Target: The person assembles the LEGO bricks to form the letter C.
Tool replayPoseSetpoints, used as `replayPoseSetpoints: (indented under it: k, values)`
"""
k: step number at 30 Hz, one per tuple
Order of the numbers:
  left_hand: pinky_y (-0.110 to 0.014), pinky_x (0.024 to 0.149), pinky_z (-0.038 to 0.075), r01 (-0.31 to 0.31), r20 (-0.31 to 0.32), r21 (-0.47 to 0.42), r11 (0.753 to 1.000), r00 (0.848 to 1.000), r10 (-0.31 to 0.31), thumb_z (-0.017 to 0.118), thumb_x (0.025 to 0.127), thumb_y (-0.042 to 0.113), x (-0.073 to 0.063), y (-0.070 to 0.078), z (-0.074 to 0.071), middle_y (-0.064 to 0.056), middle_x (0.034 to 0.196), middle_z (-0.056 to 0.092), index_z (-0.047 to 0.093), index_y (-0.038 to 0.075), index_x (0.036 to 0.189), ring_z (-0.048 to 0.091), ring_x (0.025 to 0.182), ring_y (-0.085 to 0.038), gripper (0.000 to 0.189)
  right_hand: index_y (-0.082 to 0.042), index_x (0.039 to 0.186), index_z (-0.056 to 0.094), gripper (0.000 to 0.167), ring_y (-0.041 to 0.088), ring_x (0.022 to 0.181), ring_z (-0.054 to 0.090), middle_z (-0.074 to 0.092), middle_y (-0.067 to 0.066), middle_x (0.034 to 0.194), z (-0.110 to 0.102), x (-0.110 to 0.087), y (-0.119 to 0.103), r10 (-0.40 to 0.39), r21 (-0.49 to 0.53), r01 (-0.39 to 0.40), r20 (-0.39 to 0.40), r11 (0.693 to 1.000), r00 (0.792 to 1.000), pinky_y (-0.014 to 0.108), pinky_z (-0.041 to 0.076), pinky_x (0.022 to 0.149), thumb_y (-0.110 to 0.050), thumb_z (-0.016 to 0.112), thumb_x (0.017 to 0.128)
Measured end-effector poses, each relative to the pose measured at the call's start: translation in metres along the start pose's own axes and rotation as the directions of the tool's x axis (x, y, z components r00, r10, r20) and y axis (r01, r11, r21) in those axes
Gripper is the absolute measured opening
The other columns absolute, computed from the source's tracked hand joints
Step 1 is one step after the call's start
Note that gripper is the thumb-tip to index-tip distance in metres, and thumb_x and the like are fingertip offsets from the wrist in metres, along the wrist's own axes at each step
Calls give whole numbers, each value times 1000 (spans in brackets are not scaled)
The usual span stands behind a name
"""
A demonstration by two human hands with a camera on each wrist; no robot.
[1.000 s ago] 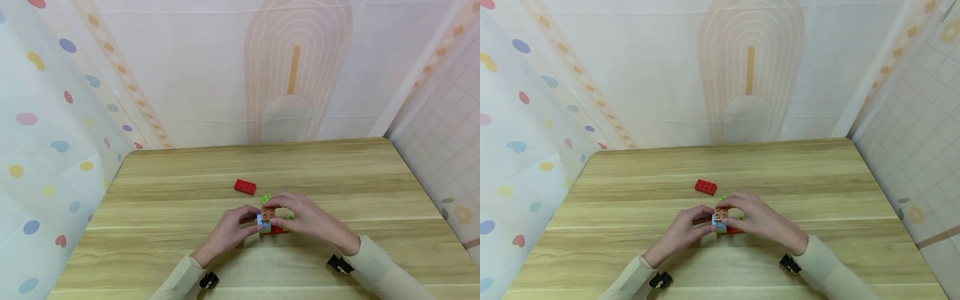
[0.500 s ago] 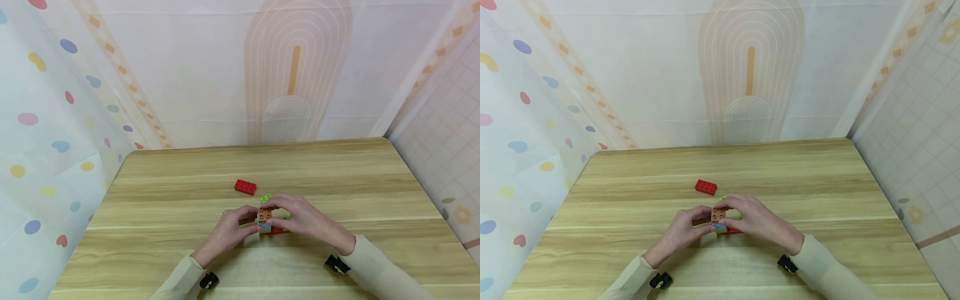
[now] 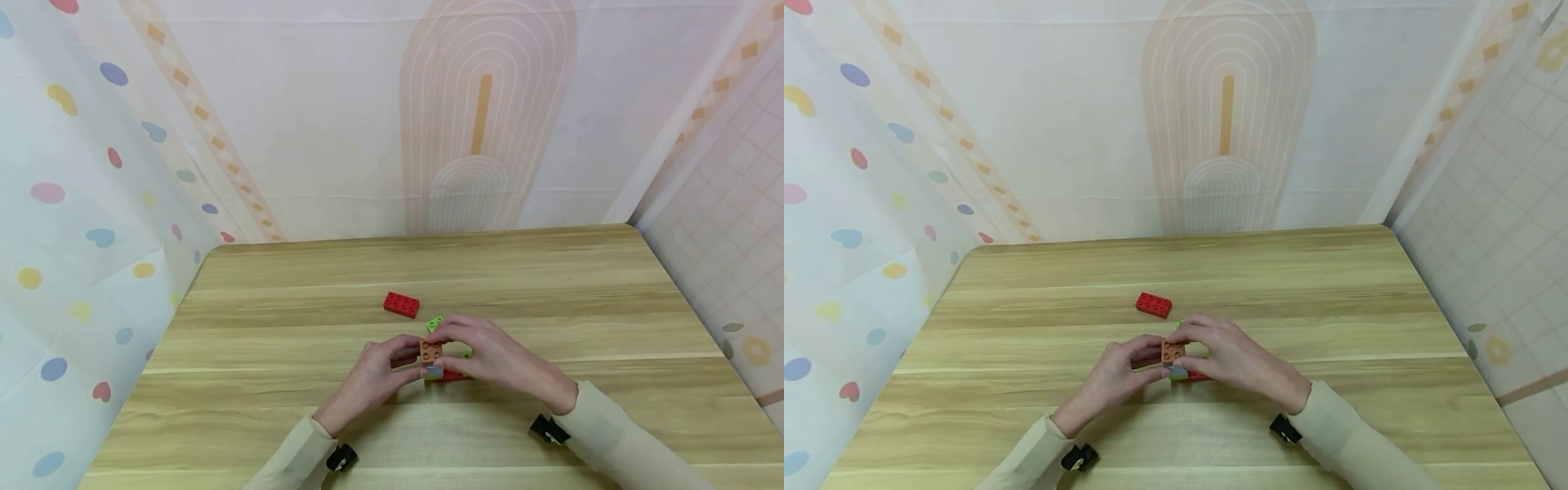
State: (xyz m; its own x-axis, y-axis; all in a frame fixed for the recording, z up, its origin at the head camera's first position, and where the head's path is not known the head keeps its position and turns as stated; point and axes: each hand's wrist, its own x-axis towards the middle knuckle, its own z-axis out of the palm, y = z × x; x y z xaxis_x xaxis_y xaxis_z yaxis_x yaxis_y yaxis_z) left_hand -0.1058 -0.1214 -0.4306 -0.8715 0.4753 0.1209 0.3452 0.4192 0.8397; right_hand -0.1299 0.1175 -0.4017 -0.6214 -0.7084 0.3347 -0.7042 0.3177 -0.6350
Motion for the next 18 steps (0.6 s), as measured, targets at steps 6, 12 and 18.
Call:
replayPoseSetpoints:
  k: [6, 12, 18]
  values:
    - [-27, 90, 53, -11, 3, 1, 1000, 1000, 11, 76, 88, 14, 0, 0, 0, -7, 118, 70, 63, 10, 125, 67, 107, -17, 40, -13, 121, 68, 30, 8, 101, 60, 62, -5, 118, 1, 0, 2, -27, -6, 27, -2, 1000, 1000, 37, 57, 82, -24, 72, 93]
    - [-30, 94, 52, -13, 7, 12, 1000, 1000, 13, 76, 88, 15, 0, 0, -1, -6, 118, 70, 64, 10, 124, 67, 107, -15, 39, -11, 116, 70, 27, 12, 96, 62, 62, -5, 113, 4, 1, 3, -55, -31, 54, -24, 998, 998, 36, 57, 79, -21, 74, 91]
    - [-51, 103, 34, 6, 1, 57, 998, 1000, -6, 78, 86, 19, 0, 0, -2, -2, 116, 71, 65, 15, 124, 67, 105, -11, 41, -11, 111, 71, 24, 17, 92, 64, 62, -6, 110, 6, 2, 3, -54, -41, 53, -26, 998, 998, 35, 57, 76, -19, 76, 89]
